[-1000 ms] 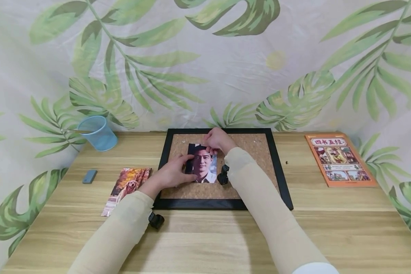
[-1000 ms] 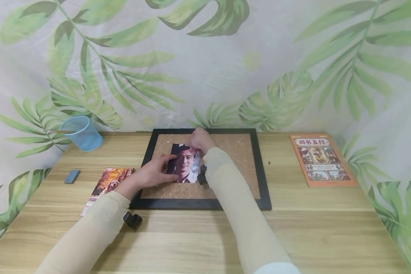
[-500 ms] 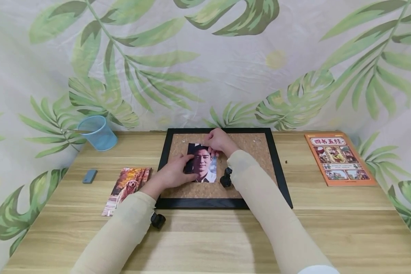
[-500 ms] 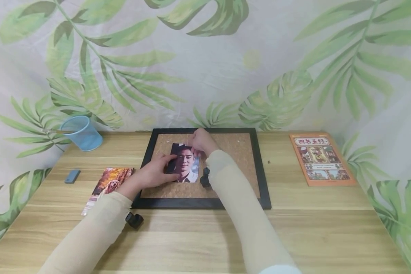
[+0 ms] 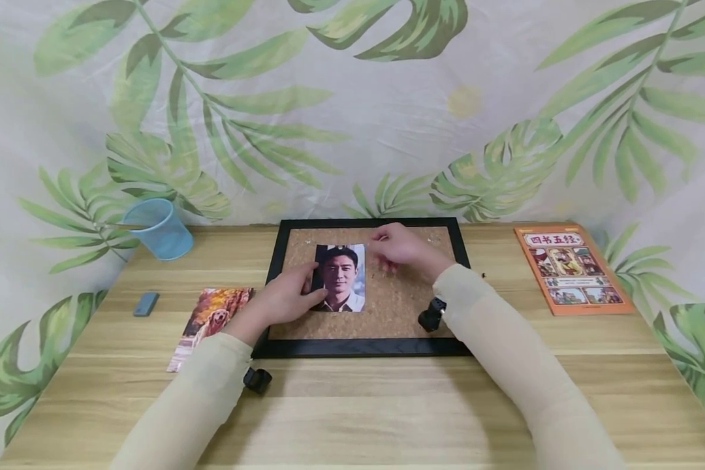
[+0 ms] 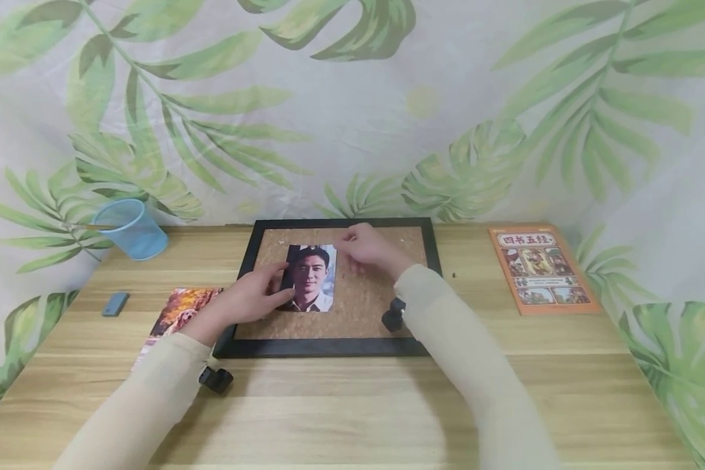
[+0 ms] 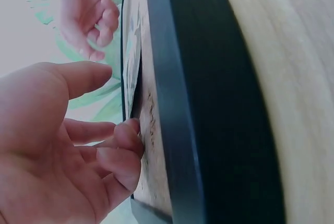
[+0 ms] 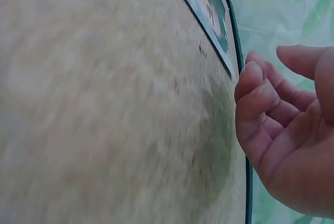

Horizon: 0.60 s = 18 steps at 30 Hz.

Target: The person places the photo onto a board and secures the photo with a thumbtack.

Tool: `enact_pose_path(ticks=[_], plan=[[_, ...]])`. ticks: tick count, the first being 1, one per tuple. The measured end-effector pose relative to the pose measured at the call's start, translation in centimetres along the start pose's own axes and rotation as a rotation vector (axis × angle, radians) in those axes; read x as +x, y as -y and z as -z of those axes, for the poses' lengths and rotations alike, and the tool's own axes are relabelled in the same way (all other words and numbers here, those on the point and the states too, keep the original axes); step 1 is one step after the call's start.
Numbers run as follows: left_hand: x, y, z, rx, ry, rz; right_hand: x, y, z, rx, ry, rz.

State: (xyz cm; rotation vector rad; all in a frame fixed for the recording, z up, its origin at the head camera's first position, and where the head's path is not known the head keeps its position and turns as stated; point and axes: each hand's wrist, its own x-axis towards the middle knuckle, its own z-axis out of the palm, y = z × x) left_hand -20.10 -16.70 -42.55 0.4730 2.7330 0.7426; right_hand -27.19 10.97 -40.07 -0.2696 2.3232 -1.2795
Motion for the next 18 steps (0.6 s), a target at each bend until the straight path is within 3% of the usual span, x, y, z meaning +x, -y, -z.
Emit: enact_pose_path(ticks=[4, 11, 18], plan=[[-1.6, -1.0, 1.1, -0.039, 0.008, -0.010, -1.5, -0.5, 0.9, -0.043, 0.010, -0.013], [-3.1, -0.1, 1.9, -0.100, 0.017, -0.052, -3.5, -1.4, 2.0, -0.070, 0.014, 0.051], [-5.1, 0.5, 3.4, -0.127, -0.028, -0.034, -6.1, -2.2, 3.1, -0.060, 0.009, 0.058]])
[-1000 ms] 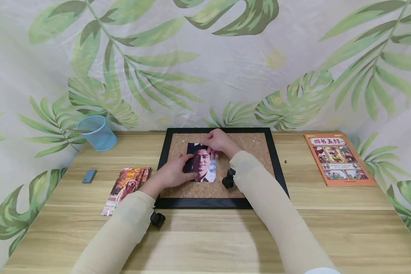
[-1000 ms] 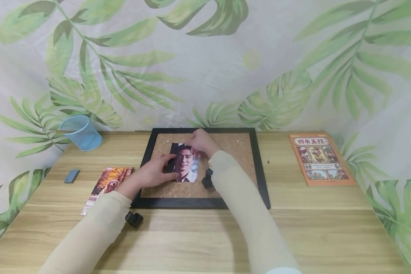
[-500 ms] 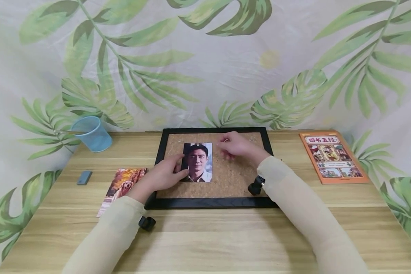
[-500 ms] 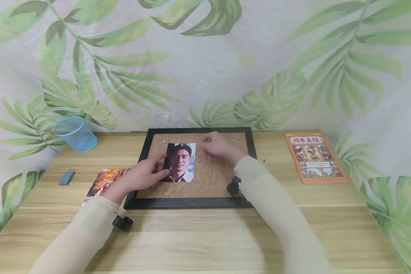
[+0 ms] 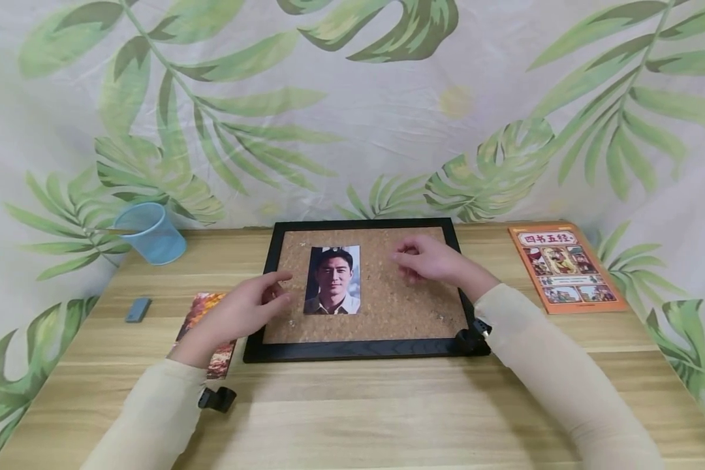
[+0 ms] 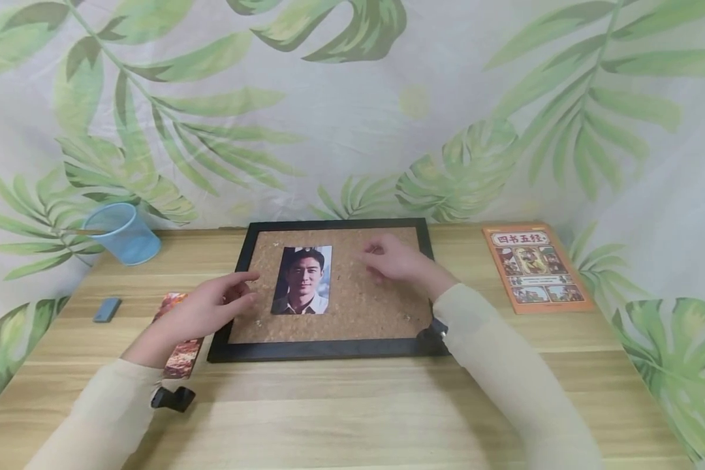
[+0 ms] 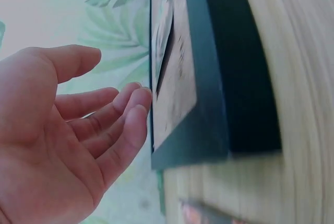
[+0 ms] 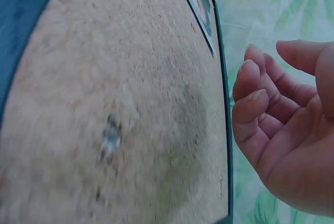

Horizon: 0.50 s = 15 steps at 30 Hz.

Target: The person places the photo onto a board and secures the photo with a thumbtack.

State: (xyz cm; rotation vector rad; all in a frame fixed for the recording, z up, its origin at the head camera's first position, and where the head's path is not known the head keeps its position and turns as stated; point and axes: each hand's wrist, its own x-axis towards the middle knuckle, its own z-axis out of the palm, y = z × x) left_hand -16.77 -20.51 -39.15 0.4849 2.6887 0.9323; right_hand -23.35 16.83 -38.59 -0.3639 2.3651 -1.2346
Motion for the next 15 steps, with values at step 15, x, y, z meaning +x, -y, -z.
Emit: enact_pose_path(ticks=[15], plan=[[-5.2, 5.4, 3.6, 0.157, -0.050, 0.132, -4.9, -3.3, 3.7, 0.025, -0.098, 0.011]])
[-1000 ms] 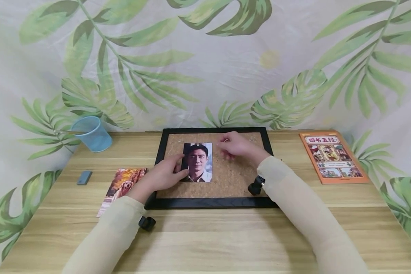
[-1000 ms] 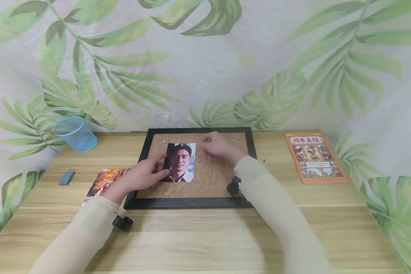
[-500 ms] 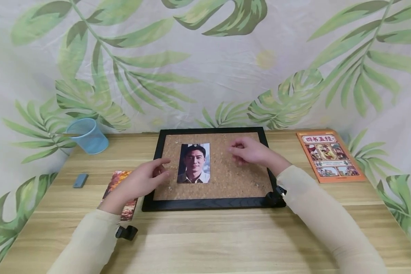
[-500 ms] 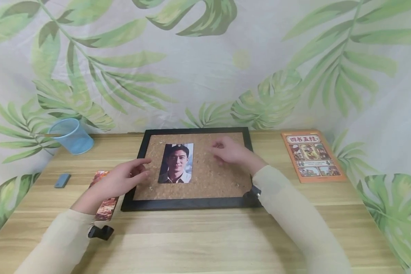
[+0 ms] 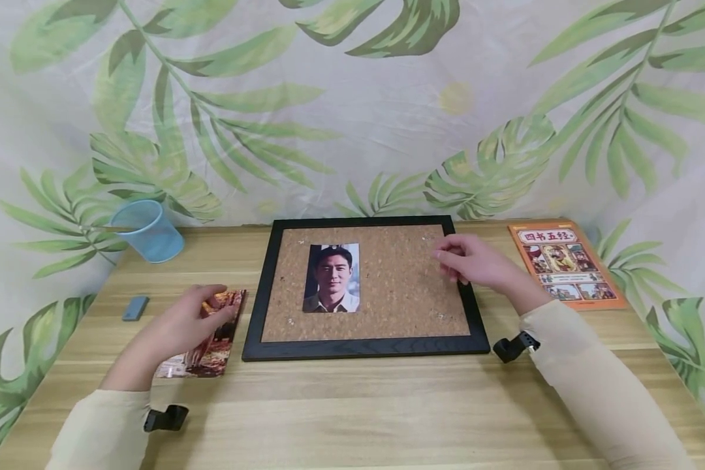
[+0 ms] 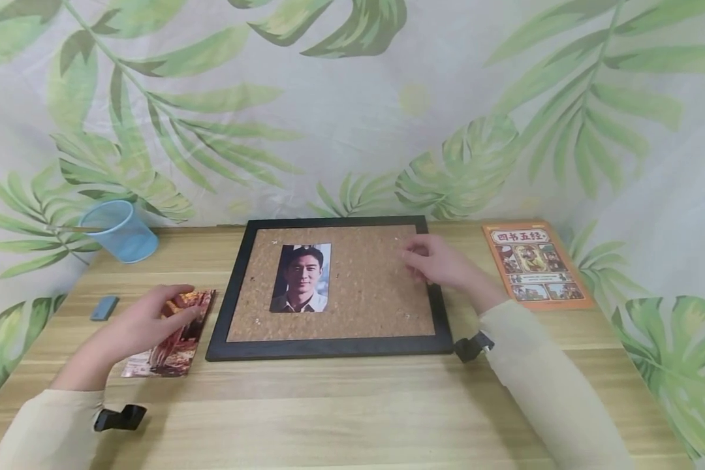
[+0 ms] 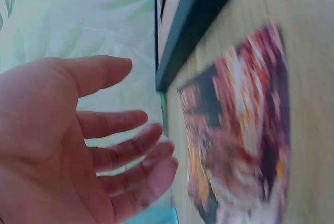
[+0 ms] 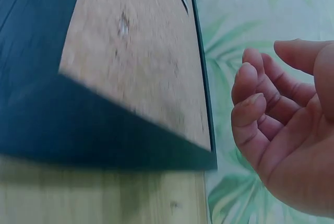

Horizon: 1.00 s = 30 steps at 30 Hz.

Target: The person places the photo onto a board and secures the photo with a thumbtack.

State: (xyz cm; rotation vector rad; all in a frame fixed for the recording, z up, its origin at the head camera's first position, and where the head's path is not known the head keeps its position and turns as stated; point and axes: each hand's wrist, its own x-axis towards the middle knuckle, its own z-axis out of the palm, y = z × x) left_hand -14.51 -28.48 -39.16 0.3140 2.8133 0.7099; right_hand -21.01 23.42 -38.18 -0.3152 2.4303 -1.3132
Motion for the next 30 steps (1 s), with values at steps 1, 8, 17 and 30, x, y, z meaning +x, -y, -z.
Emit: enact_pose_path(ticks=[1, 8, 17, 30], plan=[[-0.3, 0.4, 0.1, 0.029, -0.008, 0.019, -0.3, -0.2, 0.3, 0.001, -0.012, -0.007], [-1.8, 2.4, 0.4, 0.185, -0.025, 0.125, -2.2, -1.9, 1.9, 0.019, -0.088, -0.040], [-1.7, 3.2, -0.1, 0.197, 0.022, 0.214, -2.9, -4.2, 3.4, -0.096, -0.145, -0.093], [-1.1, 4.7, 0.3, 0.093, -0.053, 0.132, -2.6, -7.1, 3.9, -0.202, -0.181, -0.145]])
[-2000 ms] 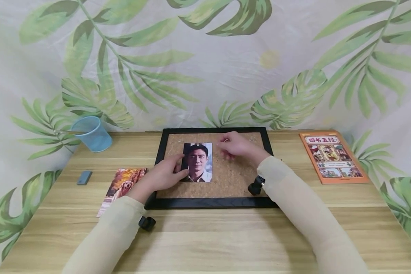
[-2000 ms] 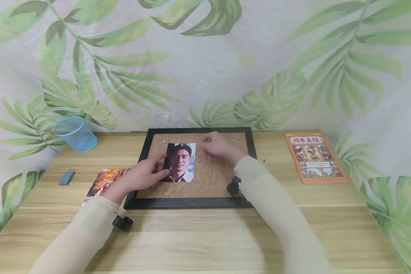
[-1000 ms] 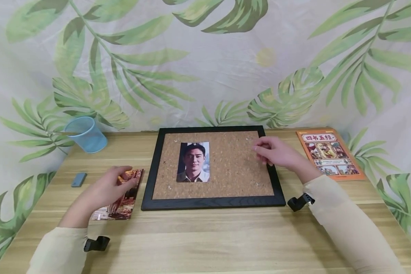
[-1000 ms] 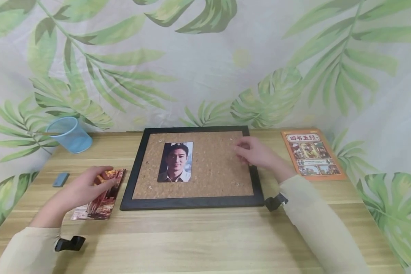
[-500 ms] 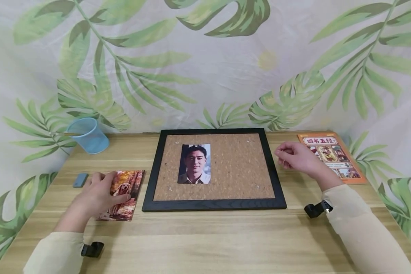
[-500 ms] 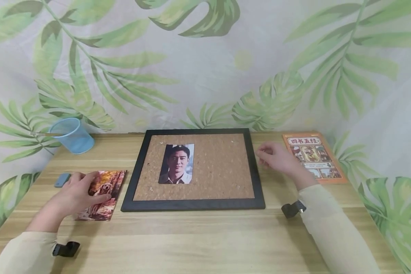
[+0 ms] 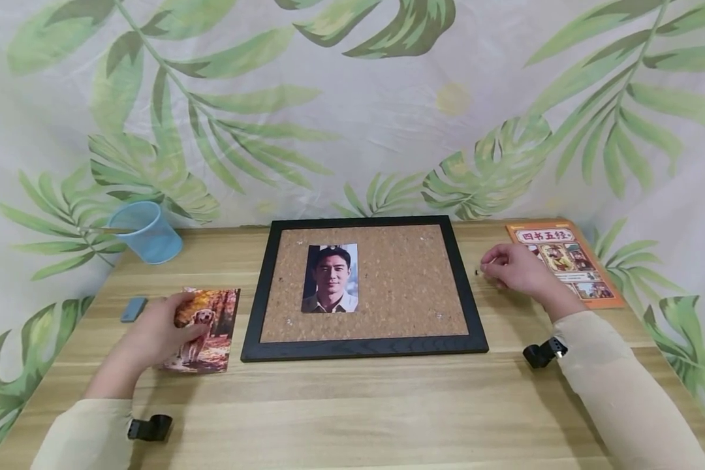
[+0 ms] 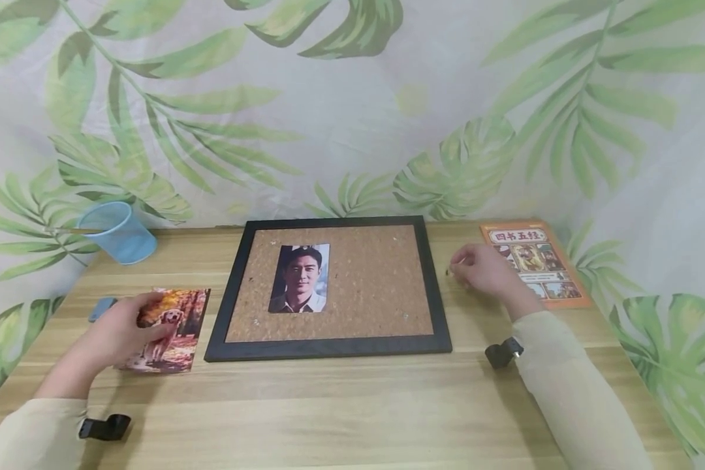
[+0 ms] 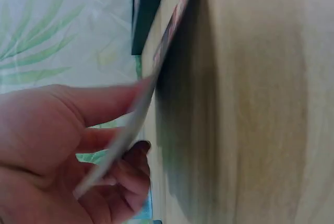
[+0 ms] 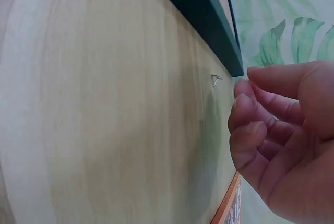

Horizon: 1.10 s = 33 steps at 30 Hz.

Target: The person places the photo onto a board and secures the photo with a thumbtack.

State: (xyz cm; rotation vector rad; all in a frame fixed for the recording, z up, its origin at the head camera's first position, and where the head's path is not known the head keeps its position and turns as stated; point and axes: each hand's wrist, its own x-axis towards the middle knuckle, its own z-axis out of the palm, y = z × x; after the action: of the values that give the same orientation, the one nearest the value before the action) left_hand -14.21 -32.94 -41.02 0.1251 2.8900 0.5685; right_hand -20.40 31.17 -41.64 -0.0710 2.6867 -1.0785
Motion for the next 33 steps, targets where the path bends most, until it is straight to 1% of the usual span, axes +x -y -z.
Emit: enact_pose_path(ticks=[4, 7, 11, 17, 22, 24, 27, 33], plan=[[-0.1, -0.1, 0.4, -0.084, -0.099, -0.026, 0.4, -0.5, -0.3, -0.043, -0.009, 0.007], [-0.2, -0.4, 0.8, -0.160, -0.151, -0.039, 0.5, -0.6, -0.5, -0.075, -0.012, 0.005], [-0.4, -1.1, 1.3, -0.242, -0.183, -0.038, 0.6, -0.3, -0.8, -0.112, -0.016, 0.003], [-0.6, -2.2, 1.8, -0.300, -0.241, -0.057, 0.7, -0.3, -0.8, -0.139, -0.029, 0.017], [-0.4, -3.1, 2.5, -0.279, -0.293, -0.062, 0.9, -0.5, -1.1, -0.155, -0.033, 0.051], [-0.2, -3.6, 2.7, -0.276, -0.299, -0.064, 1.0, -0.5, -1.2, -0.165, -0.035, 0.061], [0.2, -4.6, 2.6, -0.292, -0.283, -0.083, 1.0, -0.4, -1.4, -0.186, -0.039, 0.067], [1.3, -7.1, 1.5, -0.358, -0.207, -0.129, 0.9, -0.3, -1.3, -0.194, -0.045, 0.065]])
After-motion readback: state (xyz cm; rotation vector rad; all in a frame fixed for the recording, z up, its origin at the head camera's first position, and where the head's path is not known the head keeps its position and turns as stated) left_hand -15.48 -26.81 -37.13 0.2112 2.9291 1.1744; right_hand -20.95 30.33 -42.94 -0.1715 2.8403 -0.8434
